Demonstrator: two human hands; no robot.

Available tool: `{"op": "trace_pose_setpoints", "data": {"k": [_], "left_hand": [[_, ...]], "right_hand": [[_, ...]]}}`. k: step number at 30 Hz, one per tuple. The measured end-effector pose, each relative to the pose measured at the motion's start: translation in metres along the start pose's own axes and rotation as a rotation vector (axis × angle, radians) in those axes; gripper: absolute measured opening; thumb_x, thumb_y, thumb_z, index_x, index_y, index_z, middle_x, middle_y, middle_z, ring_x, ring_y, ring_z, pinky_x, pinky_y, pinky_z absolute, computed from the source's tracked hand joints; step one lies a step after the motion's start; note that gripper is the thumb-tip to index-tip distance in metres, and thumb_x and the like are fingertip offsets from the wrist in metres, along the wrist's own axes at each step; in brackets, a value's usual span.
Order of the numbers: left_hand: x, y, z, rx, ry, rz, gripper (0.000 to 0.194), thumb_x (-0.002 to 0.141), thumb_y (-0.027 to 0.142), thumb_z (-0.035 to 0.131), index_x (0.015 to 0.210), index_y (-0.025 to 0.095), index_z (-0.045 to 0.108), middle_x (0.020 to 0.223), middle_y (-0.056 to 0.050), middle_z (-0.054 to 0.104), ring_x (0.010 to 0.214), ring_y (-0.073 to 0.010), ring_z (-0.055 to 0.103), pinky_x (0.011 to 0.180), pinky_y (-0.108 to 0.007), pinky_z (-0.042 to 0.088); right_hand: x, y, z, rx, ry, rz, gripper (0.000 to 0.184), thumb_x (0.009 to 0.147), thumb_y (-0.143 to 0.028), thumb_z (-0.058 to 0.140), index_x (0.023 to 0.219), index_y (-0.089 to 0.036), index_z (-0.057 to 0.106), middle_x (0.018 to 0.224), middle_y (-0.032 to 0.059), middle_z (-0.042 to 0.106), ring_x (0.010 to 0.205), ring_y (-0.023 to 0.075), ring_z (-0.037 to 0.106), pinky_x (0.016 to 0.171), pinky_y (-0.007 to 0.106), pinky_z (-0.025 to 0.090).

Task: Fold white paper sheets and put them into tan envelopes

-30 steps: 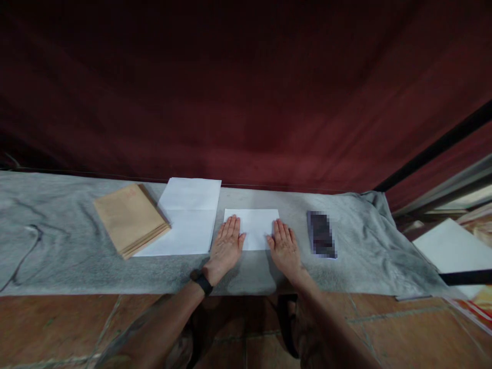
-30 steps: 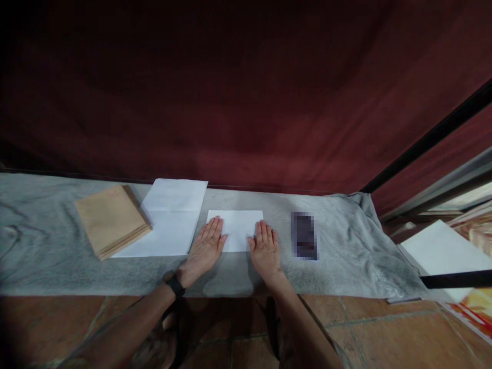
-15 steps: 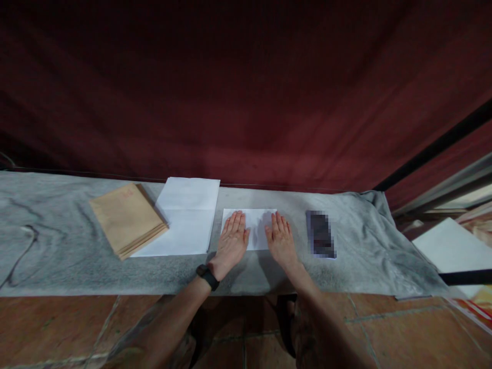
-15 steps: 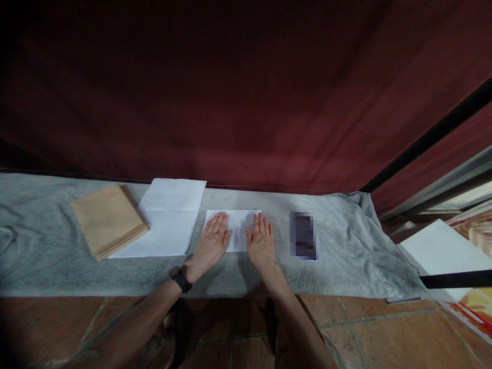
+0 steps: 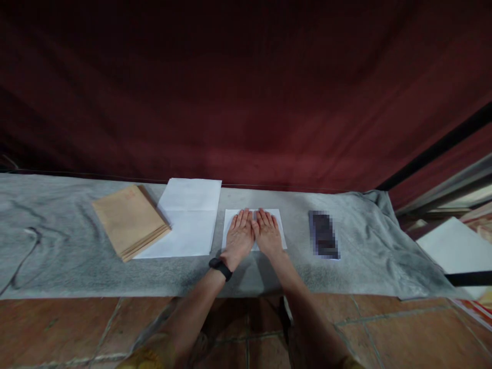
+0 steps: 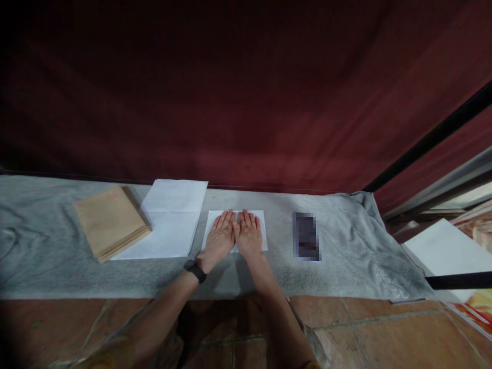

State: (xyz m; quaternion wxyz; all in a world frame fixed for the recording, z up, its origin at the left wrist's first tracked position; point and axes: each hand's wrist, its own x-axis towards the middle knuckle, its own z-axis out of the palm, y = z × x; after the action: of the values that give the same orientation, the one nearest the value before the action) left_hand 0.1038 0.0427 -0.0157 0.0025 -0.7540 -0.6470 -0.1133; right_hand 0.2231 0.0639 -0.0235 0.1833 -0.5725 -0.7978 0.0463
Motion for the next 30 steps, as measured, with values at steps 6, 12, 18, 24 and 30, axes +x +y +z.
{"op": "trace_pose_setpoints", "data": {"k": [6,12,18,24,30], "left_hand": [[-0.001,-0.018,-0.004,0.005,0.038,-0.074,0.057,0.098,0.027,0.028,0.15,0.005,0.034,0.158,-0.015,0.034,0.148,-0.0235,0.027,0.123,-0.043,0.019],[-0.006,-0.03,-0.007,0.03,0.053,-0.105,0.057,0.098,0.028,0.029,0.151,0.006,0.034,0.157,-0.015,0.036,0.148,-0.0233,0.029,0.122,-0.043,0.02],[-0.013,-0.035,-0.004,0.026,0.104,-0.123,0.059,0.101,0.037,0.027,0.148,0.002,0.038,0.154,-0.019,0.039,0.146,-0.0269,0.033,0.12,-0.044,0.028],[-0.019,-0.037,-0.008,0.03,0.113,-0.143,0.06,0.101,0.038,0.029,0.145,-0.001,0.042,0.152,-0.022,0.042,0.144,-0.0316,0.035,0.118,-0.047,0.03],[-0.035,-0.014,-0.014,-0.021,0.136,-0.052,0.059,0.102,0.036,0.027,0.148,0.0,0.036,0.154,-0.022,0.038,0.148,-0.0293,0.027,0.12,-0.048,0.026]], "right_hand": [[-0.004,0.01,0.005,-0.081,0.097,0.028,0.055,0.105,-0.04,0.026,0.148,-0.009,0.041,0.153,0.0137,0.042,0.142,0.0275,0.037,0.117,0.047,0.025],[-0.012,0.022,0.001,-0.128,0.15,0.062,0.057,0.105,-0.041,0.027,0.148,-0.006,0.04,0.151,0.0186,0.043,0.141,0.0307,0.038,0.115,0.05,0.029],[-0.023,0.035,-0.003,-0.147,0.174,0.078,0.06,0.105,-0.043,0.027,0.149,-0.004,0.038,0.15,0.0229,0.043,0.14,0.032,0.04,0.113,0.051,0.033],[-0.033,0.042,-0.007,-0.152,0.205,0.122,0.062,0.104,-0.044,0.027,0.148,-0.001,0.039,0.148,0.0256,0.045,0.138,0.0336,0.042,0.111,0.053,0.035],[-0.04,0.032,-0.019,-0.125,0.184,0.112,0.062,0.105,-0.041,0.023,0.149,0.001,0.035,0.152,0.0252,0.039,0.143,0.0325,0.035,0.113,0.052,0.033]]}}
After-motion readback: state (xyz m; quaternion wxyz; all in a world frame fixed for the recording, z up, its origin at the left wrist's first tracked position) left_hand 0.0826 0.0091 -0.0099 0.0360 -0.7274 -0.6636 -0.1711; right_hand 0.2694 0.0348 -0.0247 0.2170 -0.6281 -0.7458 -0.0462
